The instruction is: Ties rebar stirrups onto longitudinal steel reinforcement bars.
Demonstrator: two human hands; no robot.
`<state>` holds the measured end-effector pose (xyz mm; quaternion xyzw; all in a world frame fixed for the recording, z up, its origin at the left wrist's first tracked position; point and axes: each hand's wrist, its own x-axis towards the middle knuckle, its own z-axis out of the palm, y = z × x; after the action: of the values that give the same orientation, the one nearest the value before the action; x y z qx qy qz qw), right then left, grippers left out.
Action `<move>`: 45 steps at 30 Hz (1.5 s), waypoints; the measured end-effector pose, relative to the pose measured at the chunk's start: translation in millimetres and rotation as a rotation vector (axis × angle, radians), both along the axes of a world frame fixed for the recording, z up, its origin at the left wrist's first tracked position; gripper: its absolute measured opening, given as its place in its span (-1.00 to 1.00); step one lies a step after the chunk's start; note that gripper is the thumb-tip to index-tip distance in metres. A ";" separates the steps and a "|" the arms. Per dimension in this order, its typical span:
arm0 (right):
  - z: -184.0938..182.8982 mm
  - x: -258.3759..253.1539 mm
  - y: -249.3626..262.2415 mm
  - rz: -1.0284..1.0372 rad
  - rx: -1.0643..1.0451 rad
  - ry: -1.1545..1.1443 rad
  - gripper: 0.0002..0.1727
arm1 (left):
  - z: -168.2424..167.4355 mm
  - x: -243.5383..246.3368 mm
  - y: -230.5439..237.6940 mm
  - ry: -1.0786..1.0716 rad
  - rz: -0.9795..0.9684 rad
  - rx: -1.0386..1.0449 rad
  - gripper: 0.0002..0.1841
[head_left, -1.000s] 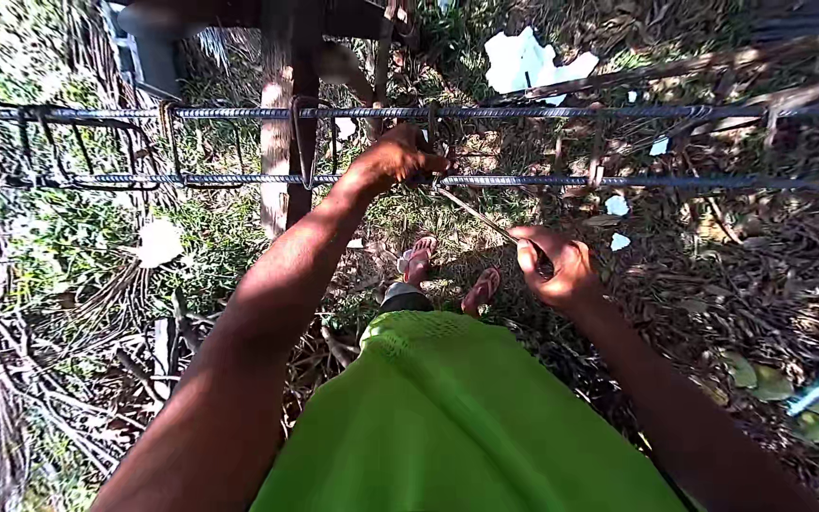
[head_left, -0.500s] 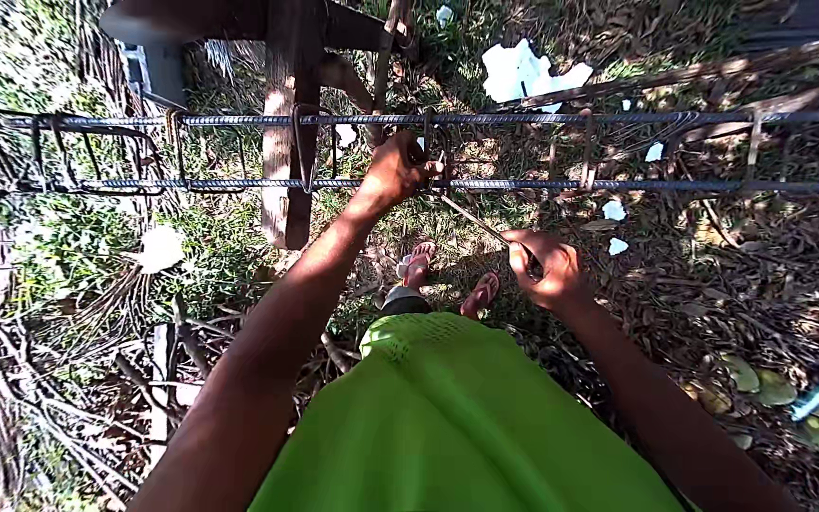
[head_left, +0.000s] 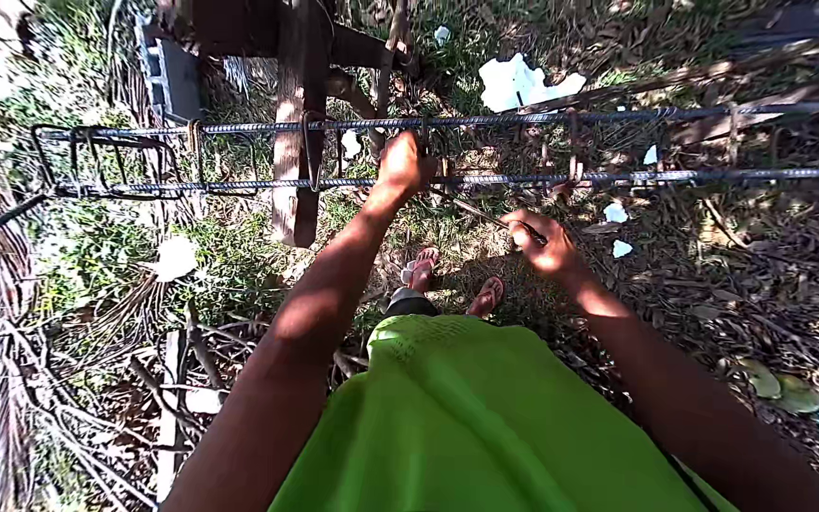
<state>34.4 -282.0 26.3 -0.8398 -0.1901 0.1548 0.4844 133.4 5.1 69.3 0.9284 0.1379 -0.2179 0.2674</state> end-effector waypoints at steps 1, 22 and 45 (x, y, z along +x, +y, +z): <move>-1.2 1.1 -2.1 0.002 0.035 0.031 -0.60 | 1.9 -0.4 -1.7 0.009 0.001 0.011 -0.66; 56.6 64.3 -11.5 0.193 -0.192 -0.227 -0.69 | -14.0 -24.8 13.9 -0.221 0.023 -0.250 -0.57; 6.7 1.3 -5.6 -0.164 -0.125 0.104 -0.68 | -158.0 -13.8 -35.3 0.080 0.576 -1.405 -0.46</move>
<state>35.7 -287.6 33.0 -0.8718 -0.0851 0.1696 0.4515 119.6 -30.2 -88.7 0.4587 0.2130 -0.2094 0.8369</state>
